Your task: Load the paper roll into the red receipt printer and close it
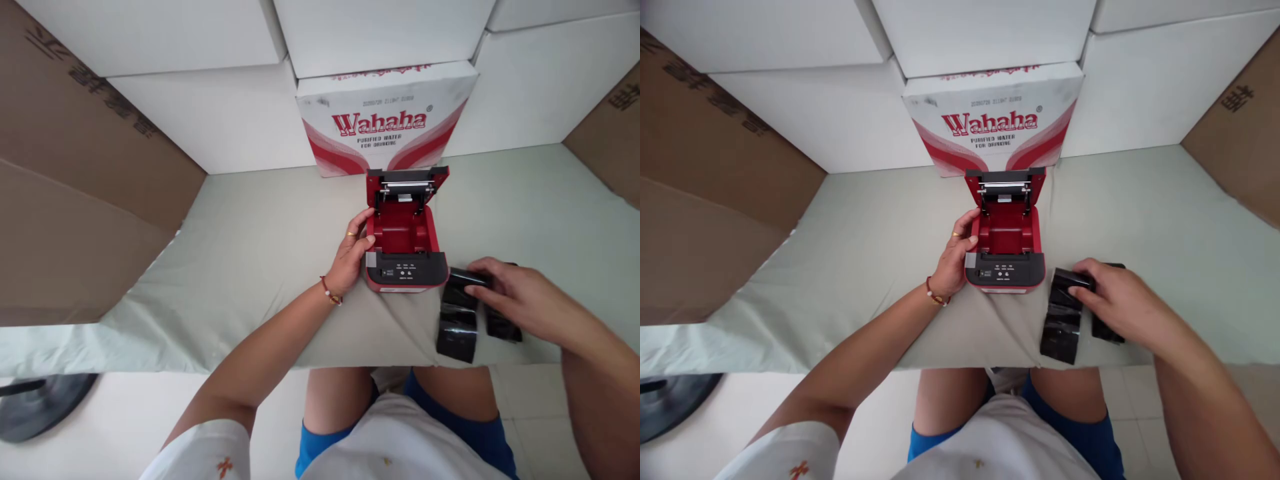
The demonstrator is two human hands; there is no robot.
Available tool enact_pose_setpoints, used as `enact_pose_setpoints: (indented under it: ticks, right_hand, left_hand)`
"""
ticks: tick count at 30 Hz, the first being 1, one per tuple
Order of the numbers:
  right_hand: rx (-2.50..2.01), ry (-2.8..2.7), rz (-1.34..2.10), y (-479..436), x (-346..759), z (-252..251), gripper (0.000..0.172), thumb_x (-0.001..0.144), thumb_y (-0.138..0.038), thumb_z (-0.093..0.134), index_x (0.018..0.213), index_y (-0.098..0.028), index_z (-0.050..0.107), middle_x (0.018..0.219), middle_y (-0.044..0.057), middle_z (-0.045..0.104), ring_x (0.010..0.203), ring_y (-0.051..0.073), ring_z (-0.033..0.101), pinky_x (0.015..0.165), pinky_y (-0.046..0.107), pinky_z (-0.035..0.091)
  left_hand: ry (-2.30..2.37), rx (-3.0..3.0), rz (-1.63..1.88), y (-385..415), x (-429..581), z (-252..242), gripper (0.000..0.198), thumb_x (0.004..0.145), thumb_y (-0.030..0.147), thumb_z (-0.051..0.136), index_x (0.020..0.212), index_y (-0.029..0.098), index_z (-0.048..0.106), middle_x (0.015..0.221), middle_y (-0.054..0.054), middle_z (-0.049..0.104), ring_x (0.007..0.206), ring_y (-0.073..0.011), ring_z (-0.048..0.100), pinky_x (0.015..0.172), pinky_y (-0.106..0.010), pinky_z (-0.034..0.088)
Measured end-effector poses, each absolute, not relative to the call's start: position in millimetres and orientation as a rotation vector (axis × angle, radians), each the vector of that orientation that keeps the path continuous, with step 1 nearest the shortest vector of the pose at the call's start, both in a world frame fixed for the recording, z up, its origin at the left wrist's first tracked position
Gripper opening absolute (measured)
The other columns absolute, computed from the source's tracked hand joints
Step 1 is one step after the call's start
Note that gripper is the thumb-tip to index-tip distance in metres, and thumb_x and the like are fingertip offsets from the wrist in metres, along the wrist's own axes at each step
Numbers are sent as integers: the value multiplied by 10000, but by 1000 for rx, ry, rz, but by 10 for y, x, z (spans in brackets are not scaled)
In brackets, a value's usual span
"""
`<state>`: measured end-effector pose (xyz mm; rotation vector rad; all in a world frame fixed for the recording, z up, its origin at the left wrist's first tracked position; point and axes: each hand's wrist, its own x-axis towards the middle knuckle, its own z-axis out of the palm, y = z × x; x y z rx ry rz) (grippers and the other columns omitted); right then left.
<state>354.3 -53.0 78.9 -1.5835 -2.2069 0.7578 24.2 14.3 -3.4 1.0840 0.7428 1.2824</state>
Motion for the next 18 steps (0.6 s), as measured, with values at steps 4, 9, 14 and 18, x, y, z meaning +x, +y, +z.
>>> enact_pose_setpoints:
  ticks: [4, 9, 14, 18]
  right_hand:
    - [-1645, -2026, 499, -592, 3578, 801, 347, 1022, -599, 679, 1159, -318, 831, 1008, 82, 869, 674, 243, 737, 630, 403, 575]
    - [-1885, -1944, 233, -587, 4148, 753, 171, 1007, -464, 752, 1069, -355, 869, 1053, 128, 873, 844, 289, 737, 772, 474, 527]
    - [-1646, -2221, 264, -375, 4296, 307, 468, 1028, -659, 618, 1202, -296, 856, 1199, 161, 866, 1010, 356, 733, 961, 558, 512]
    - [-1653, -2294, 357, -318, 4278, 388, 655, 1007, -805, 514, 1153, -266, 856, 1109, 175, 858, 961, 363, 738, 905, 544, 570]
  left_hand:
    - [759, 1083, 1280, 149, 240, -37, 680, 919, 607, 821, 1521, 380, 602, 1500, -42, 725, 1372, -300, 713, 1162, -478, 575]
    - [758, 1110, 1320, 164, 224, -48, 667, 915, 595, 841, 1502, 359, 630, 1640, -47, 646, 1510, -301, 627, 1233, -455, 529]
    - [736, 1127, 1330, 172, 218, -68, 653, 922, 592, 842, 1499, 365, 639, 1612, -33, 663, 1482, -288, 642, 1224, -440, 532]
    - [721, 1148, 1321, 178, 224, -77, 646, 947, 601, 819, 1517, 371, 620, 1601, -31, 671, 1464, -297, 657, 1234, -464, 535]
